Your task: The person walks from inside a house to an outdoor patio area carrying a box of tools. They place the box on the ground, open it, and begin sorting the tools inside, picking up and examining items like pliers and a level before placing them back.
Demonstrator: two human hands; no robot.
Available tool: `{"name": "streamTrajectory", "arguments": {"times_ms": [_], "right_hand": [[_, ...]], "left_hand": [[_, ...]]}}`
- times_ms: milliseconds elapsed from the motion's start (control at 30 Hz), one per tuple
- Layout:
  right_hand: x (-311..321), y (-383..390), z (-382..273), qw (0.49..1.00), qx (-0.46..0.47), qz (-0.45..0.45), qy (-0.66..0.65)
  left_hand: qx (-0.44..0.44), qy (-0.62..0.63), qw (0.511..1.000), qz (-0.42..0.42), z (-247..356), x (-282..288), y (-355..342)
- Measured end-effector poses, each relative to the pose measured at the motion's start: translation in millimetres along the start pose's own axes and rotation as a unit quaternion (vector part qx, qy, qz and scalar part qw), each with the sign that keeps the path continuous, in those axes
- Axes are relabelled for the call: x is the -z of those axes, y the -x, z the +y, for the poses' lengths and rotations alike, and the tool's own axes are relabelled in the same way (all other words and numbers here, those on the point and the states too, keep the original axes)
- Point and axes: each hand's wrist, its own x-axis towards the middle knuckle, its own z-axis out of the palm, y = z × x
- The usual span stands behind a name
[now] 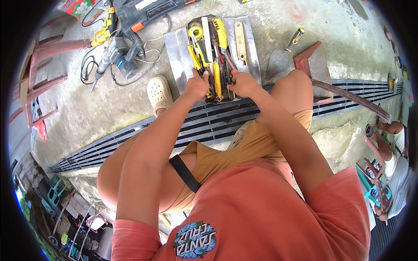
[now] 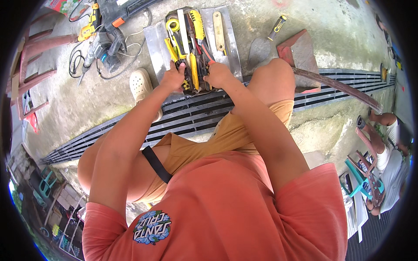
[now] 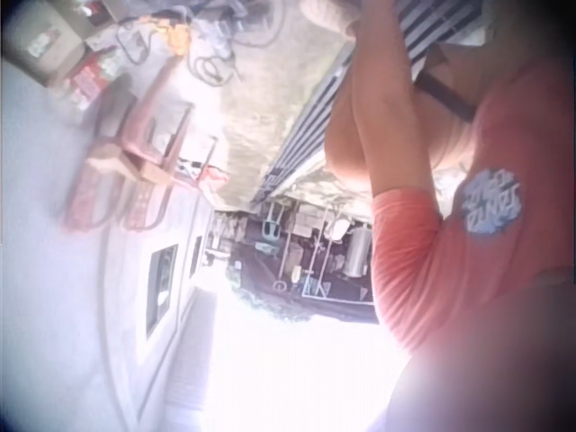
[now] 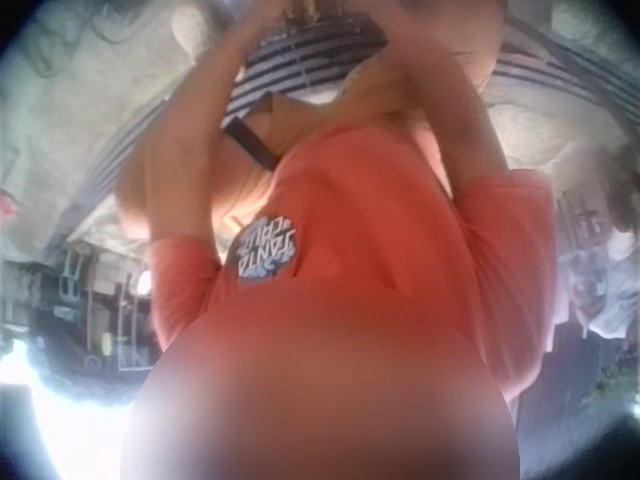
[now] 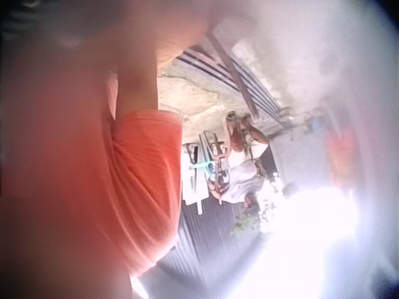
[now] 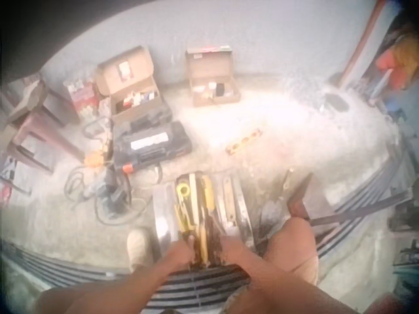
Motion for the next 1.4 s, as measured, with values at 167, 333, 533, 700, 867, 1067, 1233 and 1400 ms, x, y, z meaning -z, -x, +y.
{"name": "streamTrajectory", "arguments": {"times_ms": [167,333,533,700,867,1067,1233,1400], "right_hand": [[-20,-3,-16,0.995,-0.021,0.094,0.016],[-27,1,-12,0.993,-0.004,0.117,0.008],[0,-5,1,0.995,-0.042,0.090,-0.021],[43,-61,60,0.941,-0.197,0.249,-0.114],[40,-111,62,0.945,-0.192,0.250,-0.087],[48,-79,38,0.926,-0.148,0.283,-0.201],[43,-57,2,0.888,-0.040,0.270,-0.369],[26,-61,-40,0.932,-0.017,0.296,-0.207]], "left_hand": [[-0.027,-0.136,0.985,0.098,21,14,-2],[-0.098,-0.059,0.980,0.163,21,-2,-13],[-0.088,-0.067,0.989,0.099,10,1,-29],[-0.087,-0.092,0.988,0.086,17,14,-29],[-0.108,-0.260,0.959,0.018,37,82,13],[-0.181,-0.336,0.899,0.215,76,226,174],[-0.282,-0.108,0.917,0.262,89,234,291],[-0.225,-0.242,0.891,0.311,91,204,291]]}}
